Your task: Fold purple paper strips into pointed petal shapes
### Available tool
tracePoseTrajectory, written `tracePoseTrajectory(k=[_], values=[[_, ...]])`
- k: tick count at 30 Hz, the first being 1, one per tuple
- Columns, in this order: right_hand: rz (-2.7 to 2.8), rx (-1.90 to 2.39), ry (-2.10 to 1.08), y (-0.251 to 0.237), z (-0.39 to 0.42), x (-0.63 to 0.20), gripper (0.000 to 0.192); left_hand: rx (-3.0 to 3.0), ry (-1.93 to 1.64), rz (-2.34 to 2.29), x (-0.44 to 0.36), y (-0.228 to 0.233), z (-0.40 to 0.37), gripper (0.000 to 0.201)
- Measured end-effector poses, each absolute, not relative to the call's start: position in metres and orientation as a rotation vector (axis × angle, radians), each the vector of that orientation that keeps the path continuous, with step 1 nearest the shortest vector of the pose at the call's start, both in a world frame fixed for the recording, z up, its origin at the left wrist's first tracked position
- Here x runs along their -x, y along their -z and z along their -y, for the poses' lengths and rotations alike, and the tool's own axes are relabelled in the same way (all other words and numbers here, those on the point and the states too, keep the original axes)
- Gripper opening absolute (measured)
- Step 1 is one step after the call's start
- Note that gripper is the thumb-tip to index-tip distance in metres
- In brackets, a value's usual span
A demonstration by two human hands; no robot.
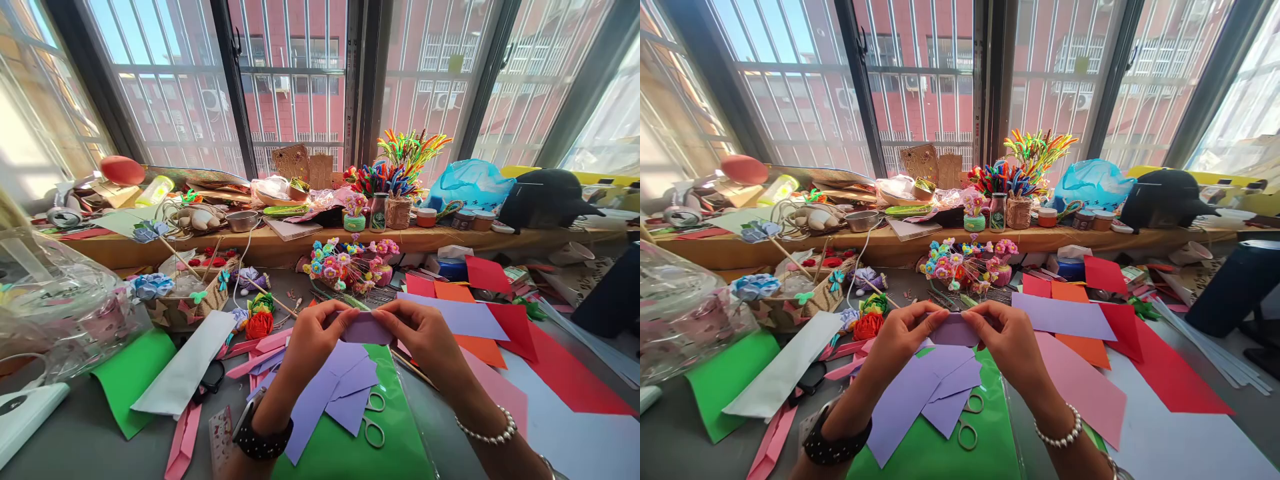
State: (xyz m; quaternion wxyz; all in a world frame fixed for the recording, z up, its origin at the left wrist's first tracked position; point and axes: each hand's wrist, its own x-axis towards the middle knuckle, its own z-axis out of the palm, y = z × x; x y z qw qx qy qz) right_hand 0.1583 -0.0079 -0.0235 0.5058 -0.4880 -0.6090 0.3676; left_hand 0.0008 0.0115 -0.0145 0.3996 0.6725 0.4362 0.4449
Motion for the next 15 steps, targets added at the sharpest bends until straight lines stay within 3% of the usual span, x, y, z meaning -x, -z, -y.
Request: tracePoseTrajectory(k=[15], values=[[1.435, 1.156, -0.934, 0.018, 0.004, -0.169, 0.029, -1.777, -1.104, -1.188, 0.011, 0.011, -0.015, 0.021]])
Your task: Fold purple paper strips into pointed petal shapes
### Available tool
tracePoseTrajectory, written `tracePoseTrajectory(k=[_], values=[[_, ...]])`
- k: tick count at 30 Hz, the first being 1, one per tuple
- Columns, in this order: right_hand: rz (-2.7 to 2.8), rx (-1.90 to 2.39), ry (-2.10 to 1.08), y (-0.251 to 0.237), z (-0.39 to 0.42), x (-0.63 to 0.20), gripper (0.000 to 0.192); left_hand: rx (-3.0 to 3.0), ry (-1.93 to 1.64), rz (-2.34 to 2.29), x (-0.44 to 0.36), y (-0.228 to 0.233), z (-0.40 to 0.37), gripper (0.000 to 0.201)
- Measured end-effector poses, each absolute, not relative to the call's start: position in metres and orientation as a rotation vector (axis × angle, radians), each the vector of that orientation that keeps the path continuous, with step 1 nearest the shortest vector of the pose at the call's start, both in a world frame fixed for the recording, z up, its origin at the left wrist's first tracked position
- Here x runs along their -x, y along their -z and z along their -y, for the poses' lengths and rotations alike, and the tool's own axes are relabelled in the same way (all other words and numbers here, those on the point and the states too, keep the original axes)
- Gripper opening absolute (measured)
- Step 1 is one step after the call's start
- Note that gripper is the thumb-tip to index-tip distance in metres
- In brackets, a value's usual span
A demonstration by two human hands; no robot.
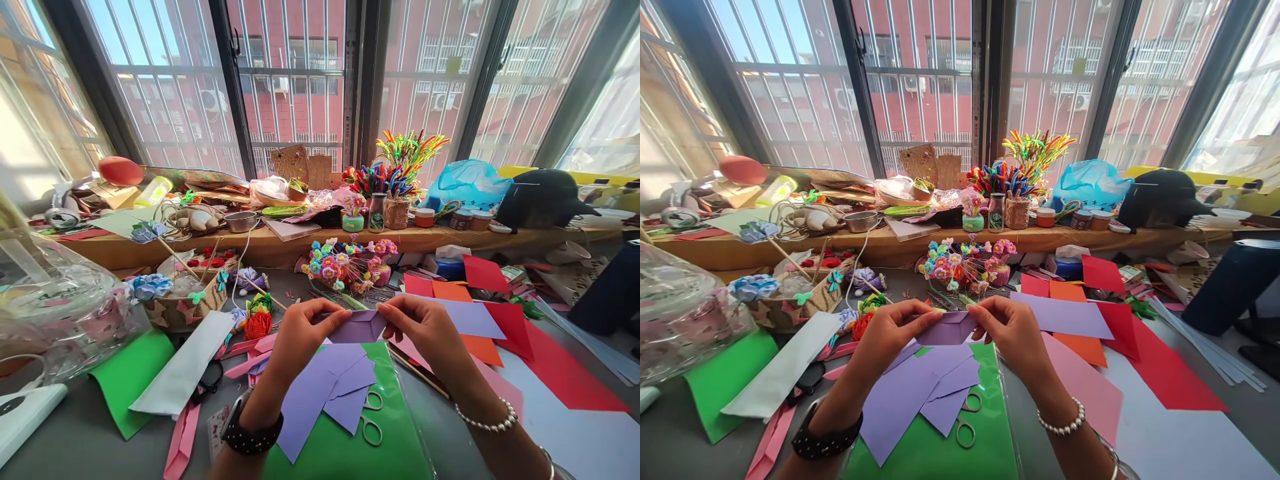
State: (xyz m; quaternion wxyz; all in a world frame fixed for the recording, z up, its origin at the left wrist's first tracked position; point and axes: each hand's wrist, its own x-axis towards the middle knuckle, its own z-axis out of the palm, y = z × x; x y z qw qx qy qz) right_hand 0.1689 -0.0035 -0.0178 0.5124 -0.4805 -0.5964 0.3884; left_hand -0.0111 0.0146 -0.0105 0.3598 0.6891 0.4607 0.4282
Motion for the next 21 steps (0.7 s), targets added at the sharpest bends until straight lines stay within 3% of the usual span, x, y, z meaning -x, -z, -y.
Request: tracePoseTrajectory(k=[21], values=[[1.565, 1.237, -0.624, 0.0211, 0.0064, -0.1631, 0.032, -1.652, -1.114, -1.108, 0.0068, 0.0115, -0.0152, 0.023]])
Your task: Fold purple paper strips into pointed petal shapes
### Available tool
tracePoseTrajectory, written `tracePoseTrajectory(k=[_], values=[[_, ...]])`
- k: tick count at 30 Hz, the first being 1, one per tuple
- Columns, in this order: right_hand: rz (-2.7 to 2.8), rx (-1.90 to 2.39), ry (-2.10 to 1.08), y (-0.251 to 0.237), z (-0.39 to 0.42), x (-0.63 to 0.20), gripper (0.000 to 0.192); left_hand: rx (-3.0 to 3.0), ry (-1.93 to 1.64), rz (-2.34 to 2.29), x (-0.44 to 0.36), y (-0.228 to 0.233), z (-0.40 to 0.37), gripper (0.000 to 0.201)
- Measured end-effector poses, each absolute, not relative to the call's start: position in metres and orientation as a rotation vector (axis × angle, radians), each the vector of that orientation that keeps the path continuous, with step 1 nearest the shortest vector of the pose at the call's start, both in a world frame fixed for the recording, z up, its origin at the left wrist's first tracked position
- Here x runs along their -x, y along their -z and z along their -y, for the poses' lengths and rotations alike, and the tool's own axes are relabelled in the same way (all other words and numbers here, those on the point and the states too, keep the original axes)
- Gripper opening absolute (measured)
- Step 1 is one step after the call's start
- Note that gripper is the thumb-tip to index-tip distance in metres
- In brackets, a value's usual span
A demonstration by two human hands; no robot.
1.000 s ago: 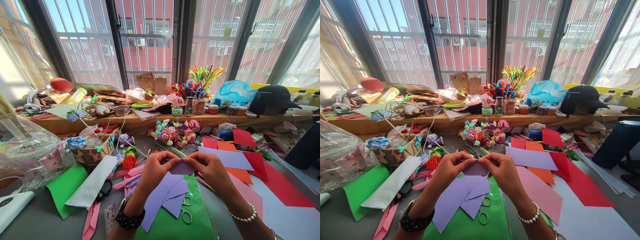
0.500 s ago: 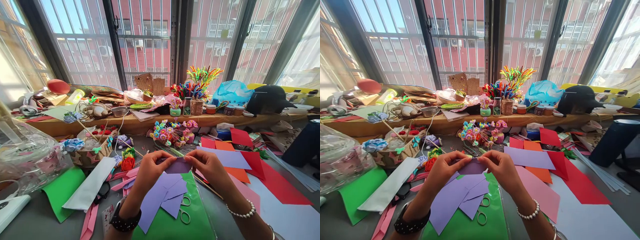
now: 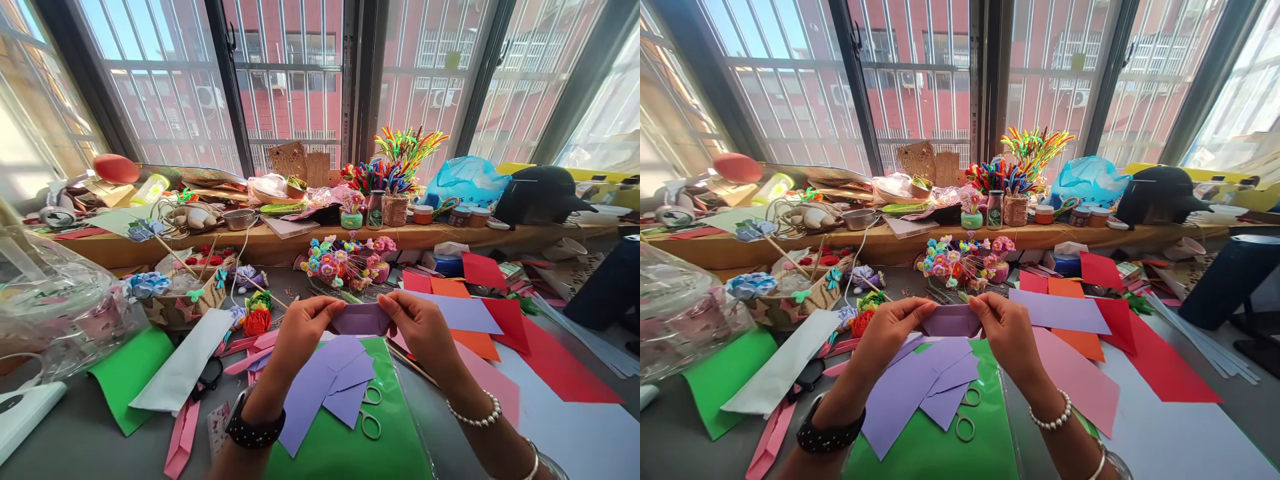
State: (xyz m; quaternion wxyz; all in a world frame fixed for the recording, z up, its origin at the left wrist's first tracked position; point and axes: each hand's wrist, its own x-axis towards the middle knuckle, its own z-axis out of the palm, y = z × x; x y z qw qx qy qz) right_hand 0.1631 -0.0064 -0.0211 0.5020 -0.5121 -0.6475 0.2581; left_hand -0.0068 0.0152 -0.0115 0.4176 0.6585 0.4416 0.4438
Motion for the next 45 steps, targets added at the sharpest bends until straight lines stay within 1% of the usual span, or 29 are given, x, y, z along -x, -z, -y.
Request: tracePoseTrajectory(k=[4, 10, 15, 21, 25, 31, 34, 36, 40, 41, 43, 45], values=[[1.575, 1.246, -0.584, 0.023, 0.005, -0.163, 0.032, -1.715, -1.144, -1.137, 0.006, 0.013, -0.015, 0.023], [1.674, 1.257, -0.405, 0.026, 0.003, -0.163, 0.027, -1.753, -1.280, -1.189, 0.010, 0.013, -0.016, 0.015], [1.655, 1.272, -0.394, 0.027, 0.003, -0.162, 0.026, -1.689, -1.146, -1.122, 0.011, 0.012, -0.017, 0.020], [1.685, 1.290, -0.316, 0.027, 0.002, -0.165, 0.026, -1.730, -1.132, -1.189, 0.016, 0.012, -0.018, 0.021], [1.834, 1.268, -0.198, 0.027, -0.001, -0.169, 0.025, -1.856, -0.972, -1.164, 0.022, 0.014, -0.021, 0.020], [2.059, 1.154, -0.090, 0.029, 0.001, -0.163, 0.019, -1.973, -0.861, -1.069, 0.013, 0.016, -0.015, 0.015], [1.987, 1.121, -0.151, 0.028, 0.005, -0.161, 0.017, -1.894, -0.868, -1.085, 0.005, 0.018, -0.014, 0.012], [1.825, 1.141, -0.277, 0.027, 0.006, -0.161, 0.015, -1.760, -0.944, -1.093, 0.002, 0.020, -0.015, 0.009], [1.583, 1.147, -0.623, 0.026, 0.005, -0.161, 0.036, -1.367, -1.174, -0.992, -0.003, 0.023, -0.016, 0.018], [1.576, 1.123, -0.710, 0.026, 0.005, -0.159, 0.038, -1.277, -1.214, -0.947, -0.005, 0.023, -0.016, 0.020], [1.589, 1.072, -0.855, 0.027, 0.005, -0.156, 0.035, -1.130, -1.264, -0.869, -0.009, 0.022, -0.013, 0.024], [1.582, 1.051, -0.914, 0.029, 0.005, -0.153, 0.027, -1.050, -1.281, -0.831, -0.012, 0.022, -0.011, 0.030]])
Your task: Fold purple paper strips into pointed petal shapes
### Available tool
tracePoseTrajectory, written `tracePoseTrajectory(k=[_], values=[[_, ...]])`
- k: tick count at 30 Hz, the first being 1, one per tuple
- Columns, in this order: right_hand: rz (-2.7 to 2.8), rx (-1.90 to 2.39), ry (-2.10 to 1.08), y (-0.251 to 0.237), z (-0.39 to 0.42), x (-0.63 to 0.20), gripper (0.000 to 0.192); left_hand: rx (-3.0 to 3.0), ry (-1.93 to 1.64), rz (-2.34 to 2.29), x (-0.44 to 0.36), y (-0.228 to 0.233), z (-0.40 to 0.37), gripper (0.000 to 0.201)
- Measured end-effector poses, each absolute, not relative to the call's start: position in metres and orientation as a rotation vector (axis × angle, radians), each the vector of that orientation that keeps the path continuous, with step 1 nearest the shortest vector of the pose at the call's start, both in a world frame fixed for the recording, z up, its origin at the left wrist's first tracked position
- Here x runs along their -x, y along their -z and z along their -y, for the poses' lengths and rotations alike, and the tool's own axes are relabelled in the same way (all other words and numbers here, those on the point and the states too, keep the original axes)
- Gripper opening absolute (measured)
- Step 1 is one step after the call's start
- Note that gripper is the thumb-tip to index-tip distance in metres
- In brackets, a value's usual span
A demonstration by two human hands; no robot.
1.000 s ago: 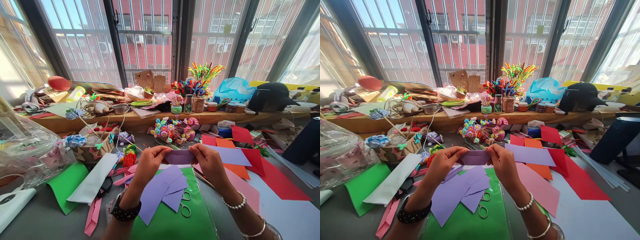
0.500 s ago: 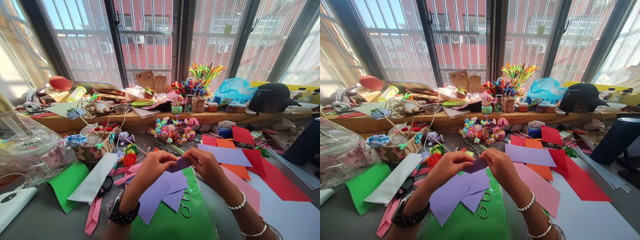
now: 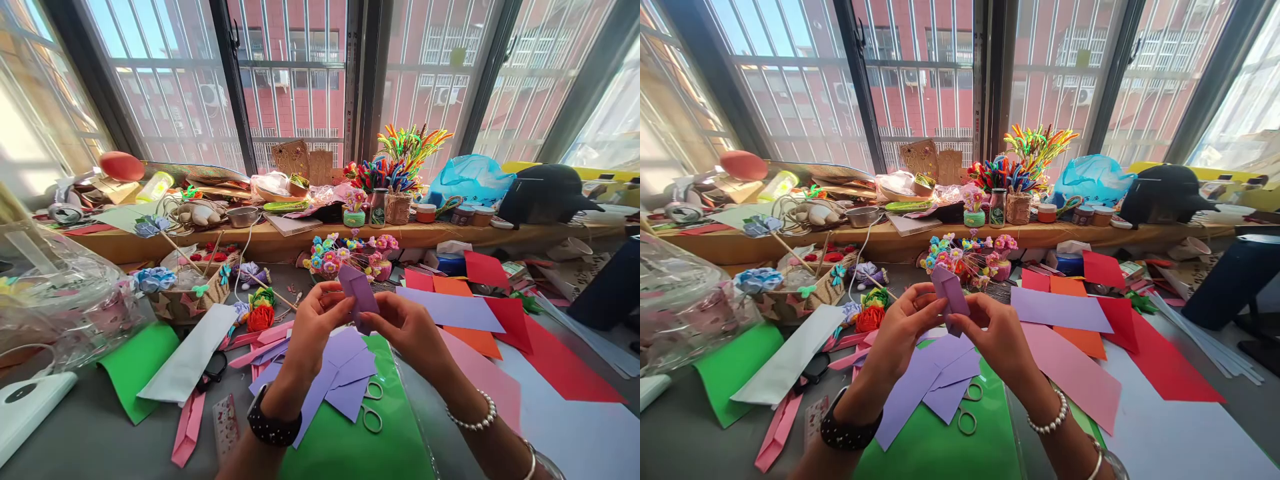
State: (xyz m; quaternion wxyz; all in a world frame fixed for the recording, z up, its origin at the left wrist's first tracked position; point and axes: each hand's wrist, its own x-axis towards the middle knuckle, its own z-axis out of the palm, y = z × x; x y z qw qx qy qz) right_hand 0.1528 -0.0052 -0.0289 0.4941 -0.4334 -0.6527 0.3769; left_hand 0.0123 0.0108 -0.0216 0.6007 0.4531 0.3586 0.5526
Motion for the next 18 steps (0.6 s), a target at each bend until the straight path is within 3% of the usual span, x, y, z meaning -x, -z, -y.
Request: tracePoseTrajectory(k=[5, 10, 18], values=[[1.524, 1.132, -0.759, 0.027, 0.006, -0.157, 0.020, -1.159, -1.218, -0.846, -0.011, 0.020, -0.010, 0.041], [1.659, 1.180, -0.637, 0.021, 0.009, -0.162, 0.015, -1.323, -1.067, -0.903, -0.003, 0.015, -0.012, 0.031], [1.431, 1.057, -1.018, 0.019, 0.009, -0.158, 0.023, -1.188, -1.327, -0.903, -0.013, 0.019, -0.008, 0.032]])
